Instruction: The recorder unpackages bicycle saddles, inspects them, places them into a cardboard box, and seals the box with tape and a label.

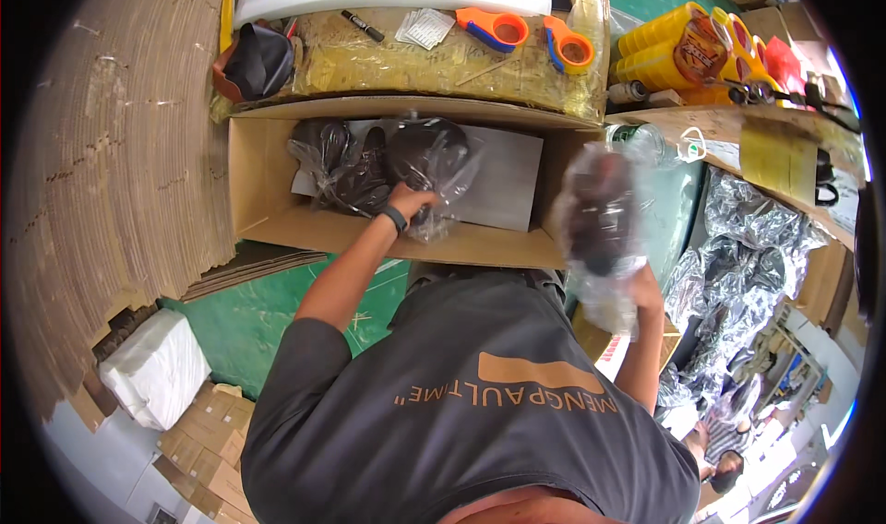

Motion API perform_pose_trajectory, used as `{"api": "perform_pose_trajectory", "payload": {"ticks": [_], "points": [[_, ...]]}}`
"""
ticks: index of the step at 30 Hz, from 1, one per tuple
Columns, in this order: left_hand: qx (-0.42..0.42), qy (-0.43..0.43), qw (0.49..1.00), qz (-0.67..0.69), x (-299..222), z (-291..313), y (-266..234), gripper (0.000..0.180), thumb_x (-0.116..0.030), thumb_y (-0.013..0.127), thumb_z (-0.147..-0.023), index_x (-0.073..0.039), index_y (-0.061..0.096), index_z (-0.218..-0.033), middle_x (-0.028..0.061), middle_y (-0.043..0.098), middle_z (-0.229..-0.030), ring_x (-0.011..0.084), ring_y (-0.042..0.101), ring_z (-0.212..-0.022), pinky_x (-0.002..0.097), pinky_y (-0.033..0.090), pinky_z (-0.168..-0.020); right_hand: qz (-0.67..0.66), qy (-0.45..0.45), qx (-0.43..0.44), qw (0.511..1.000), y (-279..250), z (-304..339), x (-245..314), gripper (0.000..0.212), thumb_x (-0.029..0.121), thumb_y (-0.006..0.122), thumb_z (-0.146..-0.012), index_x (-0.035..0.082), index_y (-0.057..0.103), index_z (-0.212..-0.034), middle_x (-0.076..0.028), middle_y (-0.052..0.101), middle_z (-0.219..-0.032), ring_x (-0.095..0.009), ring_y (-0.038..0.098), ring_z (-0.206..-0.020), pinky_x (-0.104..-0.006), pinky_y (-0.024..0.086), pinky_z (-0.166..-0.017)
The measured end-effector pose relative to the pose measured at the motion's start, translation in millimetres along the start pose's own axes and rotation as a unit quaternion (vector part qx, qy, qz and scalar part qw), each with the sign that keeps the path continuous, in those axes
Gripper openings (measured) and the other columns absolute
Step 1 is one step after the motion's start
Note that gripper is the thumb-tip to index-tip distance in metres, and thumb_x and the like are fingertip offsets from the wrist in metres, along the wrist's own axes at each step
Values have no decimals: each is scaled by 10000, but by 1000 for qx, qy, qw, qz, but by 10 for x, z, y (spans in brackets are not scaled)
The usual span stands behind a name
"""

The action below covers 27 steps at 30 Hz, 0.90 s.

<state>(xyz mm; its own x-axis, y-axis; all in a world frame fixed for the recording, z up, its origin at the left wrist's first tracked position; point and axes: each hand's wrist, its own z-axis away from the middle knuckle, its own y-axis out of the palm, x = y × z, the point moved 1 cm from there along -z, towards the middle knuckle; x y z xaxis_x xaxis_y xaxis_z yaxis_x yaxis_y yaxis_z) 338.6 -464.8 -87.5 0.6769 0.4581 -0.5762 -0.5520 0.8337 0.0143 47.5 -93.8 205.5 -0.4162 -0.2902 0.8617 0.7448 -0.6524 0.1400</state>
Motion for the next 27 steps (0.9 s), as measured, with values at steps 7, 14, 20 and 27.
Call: {"api": "perform_pose_trajectory", "payload": {"ticks": [7,14,20,27], "points": [[-151,-57,987,0,277,-930,-223,965,-49,862,-657,17,427,-1516,189,628,-1442,376,632,-1263,467,534,-1030,770,-150,191,590,1285,-2380,-725,199,85,738,-780,132,717,-972,-99,761,-985,-343,728,-975,-460,557,-907],[-86,21,996,1,823,-1526,20,1044,-31,859,-675,-26,348,-1585,145,600,-1429,298,613,-1279,445,542,-1018,773,-27,253,582,1793,-3724,-2437,295,309,690,-913,119,812,-1102,-109,757,-1235,-334,675,-1241,-523,404,-1169],[2,-154,988,-7,1030,-1619,-118,446,-243,800,-860,-73,680,-1254,79,741,-1128,275,743,-939,463,637,-791,776,-54,136,613,2093,-2951,-2543,366,327,794,-798,198,808,-1140,-55,713,-1294,-320,543,-1344,-624,347,-1168],[-130,145,957,-214,319,-1374,-1076,787,-166,785,-871,69,449,-1542,234,651,-1415,418,647,-1266,523,510,-1128,321,-302,-47,897,1568,-772,-510,499,120,732,-876,62,648,-1365,-187,684,-1255,-395,632,-1212,-511,513,-1057]]}}
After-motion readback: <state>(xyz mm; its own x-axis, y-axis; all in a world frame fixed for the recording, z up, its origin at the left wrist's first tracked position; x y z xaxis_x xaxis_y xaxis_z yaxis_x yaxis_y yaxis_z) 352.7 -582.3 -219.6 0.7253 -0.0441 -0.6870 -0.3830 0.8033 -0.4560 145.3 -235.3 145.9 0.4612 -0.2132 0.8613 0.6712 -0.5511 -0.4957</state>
